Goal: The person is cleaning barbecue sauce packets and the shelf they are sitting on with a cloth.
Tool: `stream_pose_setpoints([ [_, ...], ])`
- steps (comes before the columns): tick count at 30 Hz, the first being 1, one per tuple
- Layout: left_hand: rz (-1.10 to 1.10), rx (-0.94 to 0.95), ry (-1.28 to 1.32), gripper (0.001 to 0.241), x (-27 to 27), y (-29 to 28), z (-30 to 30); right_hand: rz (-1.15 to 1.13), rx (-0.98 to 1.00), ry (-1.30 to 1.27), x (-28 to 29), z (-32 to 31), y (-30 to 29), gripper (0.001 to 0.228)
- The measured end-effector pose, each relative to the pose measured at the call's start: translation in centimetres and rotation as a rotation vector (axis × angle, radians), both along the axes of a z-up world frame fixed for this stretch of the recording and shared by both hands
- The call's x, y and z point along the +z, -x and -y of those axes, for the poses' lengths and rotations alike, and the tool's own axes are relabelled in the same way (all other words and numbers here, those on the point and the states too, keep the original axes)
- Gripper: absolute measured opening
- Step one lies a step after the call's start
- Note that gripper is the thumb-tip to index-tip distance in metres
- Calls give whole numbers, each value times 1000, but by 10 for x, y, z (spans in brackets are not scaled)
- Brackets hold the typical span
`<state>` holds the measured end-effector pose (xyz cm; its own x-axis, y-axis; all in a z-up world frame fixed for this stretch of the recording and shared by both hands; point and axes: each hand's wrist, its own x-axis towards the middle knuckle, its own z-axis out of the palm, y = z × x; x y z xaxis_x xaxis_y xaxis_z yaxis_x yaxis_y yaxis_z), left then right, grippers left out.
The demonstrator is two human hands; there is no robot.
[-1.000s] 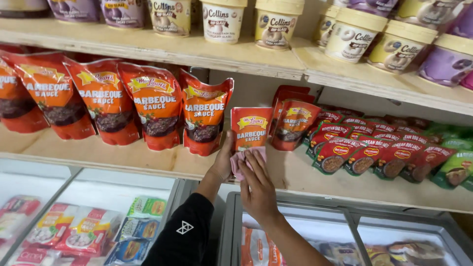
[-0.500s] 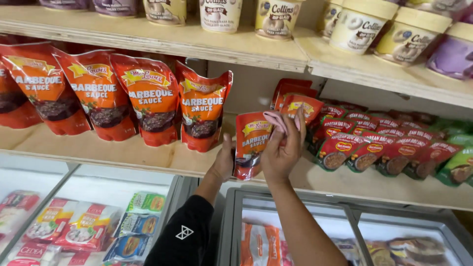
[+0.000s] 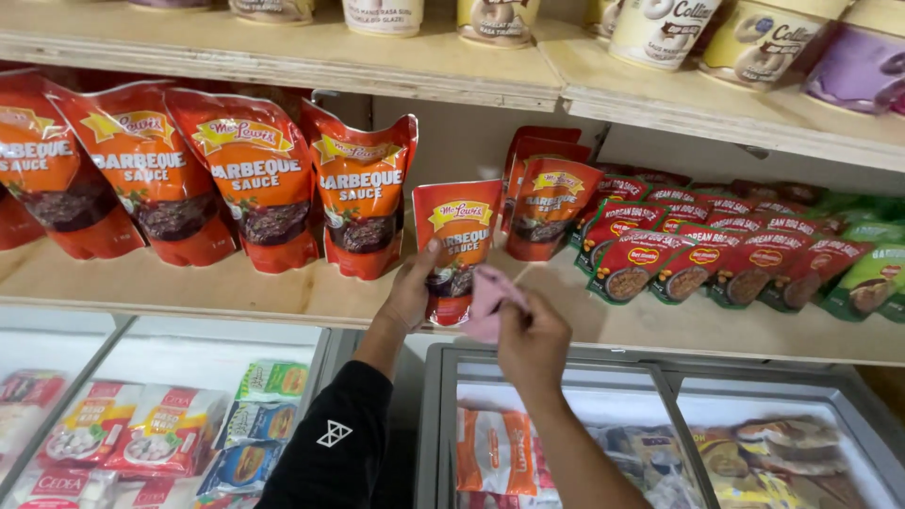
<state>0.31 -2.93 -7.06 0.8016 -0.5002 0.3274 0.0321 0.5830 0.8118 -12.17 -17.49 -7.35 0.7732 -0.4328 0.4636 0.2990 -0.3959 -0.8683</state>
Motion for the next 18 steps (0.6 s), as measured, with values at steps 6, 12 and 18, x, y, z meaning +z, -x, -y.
stream_pose_setpoints([
  [6, -6, -37, -1, 72, -6, -3, 2, 592, 68, 212, 81, -4, -29, 46],
  [12, 92, 101, -46, 82, -15, -15, 4, 517, -12, 578, -6, -33, 2, 41],
  [18, 66, 143, -108, 96, -14, -12, 7, 534, 18, 573, -8, -22, 16, 31],
])
